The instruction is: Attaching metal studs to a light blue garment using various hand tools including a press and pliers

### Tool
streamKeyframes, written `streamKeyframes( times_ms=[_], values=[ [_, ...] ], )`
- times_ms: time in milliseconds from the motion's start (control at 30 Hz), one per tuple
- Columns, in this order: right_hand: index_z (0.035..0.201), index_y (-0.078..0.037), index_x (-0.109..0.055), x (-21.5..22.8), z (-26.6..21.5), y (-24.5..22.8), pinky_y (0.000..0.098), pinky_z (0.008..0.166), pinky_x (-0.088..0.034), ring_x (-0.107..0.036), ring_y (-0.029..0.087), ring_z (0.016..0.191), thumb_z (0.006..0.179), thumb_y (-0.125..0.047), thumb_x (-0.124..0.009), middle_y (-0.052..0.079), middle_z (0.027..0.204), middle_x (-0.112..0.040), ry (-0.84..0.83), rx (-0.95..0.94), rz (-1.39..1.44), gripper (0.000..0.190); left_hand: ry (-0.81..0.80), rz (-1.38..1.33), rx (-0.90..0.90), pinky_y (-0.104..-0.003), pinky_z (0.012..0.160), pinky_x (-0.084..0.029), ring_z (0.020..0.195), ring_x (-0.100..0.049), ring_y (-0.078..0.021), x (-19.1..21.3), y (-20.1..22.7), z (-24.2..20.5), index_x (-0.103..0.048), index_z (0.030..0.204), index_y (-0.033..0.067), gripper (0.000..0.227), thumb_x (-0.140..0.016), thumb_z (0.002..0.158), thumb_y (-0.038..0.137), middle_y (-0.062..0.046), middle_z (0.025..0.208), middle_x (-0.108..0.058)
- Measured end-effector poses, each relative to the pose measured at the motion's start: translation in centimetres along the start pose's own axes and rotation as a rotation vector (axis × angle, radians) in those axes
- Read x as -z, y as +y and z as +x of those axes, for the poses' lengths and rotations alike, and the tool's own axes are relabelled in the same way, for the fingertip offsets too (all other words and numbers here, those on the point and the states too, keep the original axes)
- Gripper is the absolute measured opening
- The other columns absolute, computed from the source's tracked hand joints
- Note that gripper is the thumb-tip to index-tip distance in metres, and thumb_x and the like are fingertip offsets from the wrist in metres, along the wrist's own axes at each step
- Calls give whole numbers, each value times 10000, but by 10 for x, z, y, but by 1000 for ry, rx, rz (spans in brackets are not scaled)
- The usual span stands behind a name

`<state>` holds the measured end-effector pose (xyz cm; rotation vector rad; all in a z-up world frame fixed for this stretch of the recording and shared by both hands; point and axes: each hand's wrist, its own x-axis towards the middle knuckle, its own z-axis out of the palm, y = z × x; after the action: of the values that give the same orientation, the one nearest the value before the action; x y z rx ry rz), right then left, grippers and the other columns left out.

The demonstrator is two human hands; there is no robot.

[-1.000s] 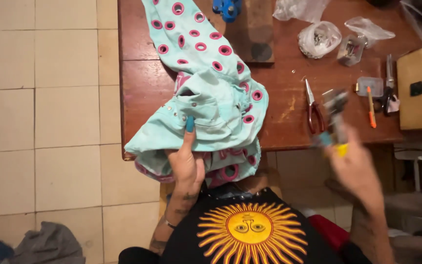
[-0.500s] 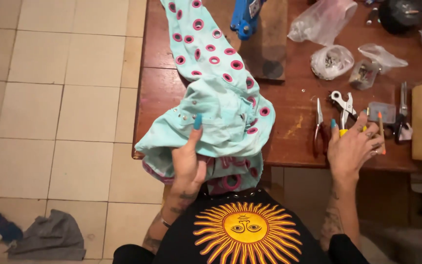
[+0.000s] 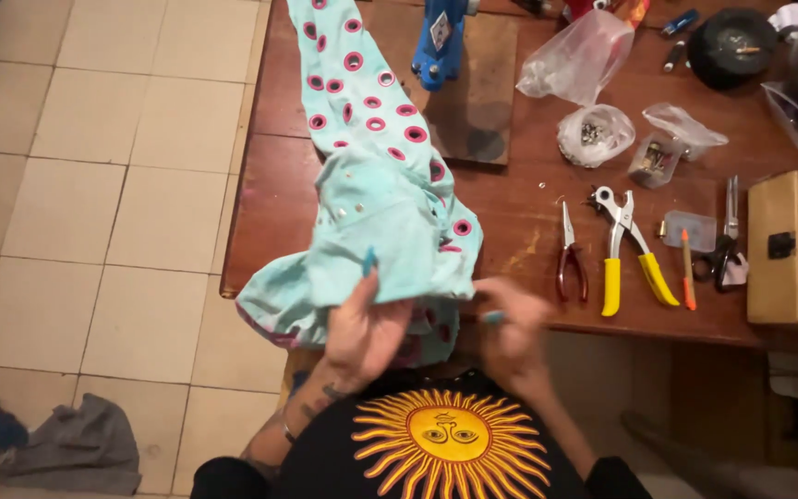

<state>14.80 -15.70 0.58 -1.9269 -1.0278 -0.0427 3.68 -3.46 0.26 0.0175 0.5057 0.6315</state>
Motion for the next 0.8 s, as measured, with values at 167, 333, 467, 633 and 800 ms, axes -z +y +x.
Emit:
streamKeyframes(
  times_ms=[167,333,467,633,800],
  values=[
    [1051,1,-539,-20,18,-17,423,819,-441,-534,208,893,794,-153,-554,118,923,-589,-316,-272,705,300,-233,210,160,-448,1043,-267,1151,-448,-231,26,-22,-21,-507,1176,47,357,-454,828,103,-94,1216,-516],
    [1119,-24,-487,-11,38,-2,363,881,-409,-483,130,920,823,-56,-547,58,993,-570,-146,-278,829,304,-626,1231,37,-353,792,-456,921,-542,-188,13,26,-47,-543,1038,21,360,-663,699,27,-133,994,-590],
    [1086,-44,-509,20,59,-6,370,867,-407,-490,149,959,830,-105,-572,77,1002,-581,-738,61,652,270,-887,1765,-788,-356,888,-443,906,-589,-244,-87,66,-52,-609,1028,71,539,-822,563,241,-98,950,-625],
    [958,-35,-515,52,49,-48,369,658,-443,-527,185,750,719,-203,-687,135,786,-562,-1055,210,543,339,-1470,1974,-132,-583,841,-235,951,-482,-402,-120,38,-6,-419,1086,30,716,-532,694,618,-209,1025,-515],
    [1055,-69,-536,94,21,-42,318,591,-475,-525,141,672,564,-220,-807,84,739,-602,-982,45,399,581,-1642,2139,116,-387,518,-469,476,-557,-304,-110,39,-3,-525,620,88,502,-677,629,567,-85,464,-519]
  ],
)
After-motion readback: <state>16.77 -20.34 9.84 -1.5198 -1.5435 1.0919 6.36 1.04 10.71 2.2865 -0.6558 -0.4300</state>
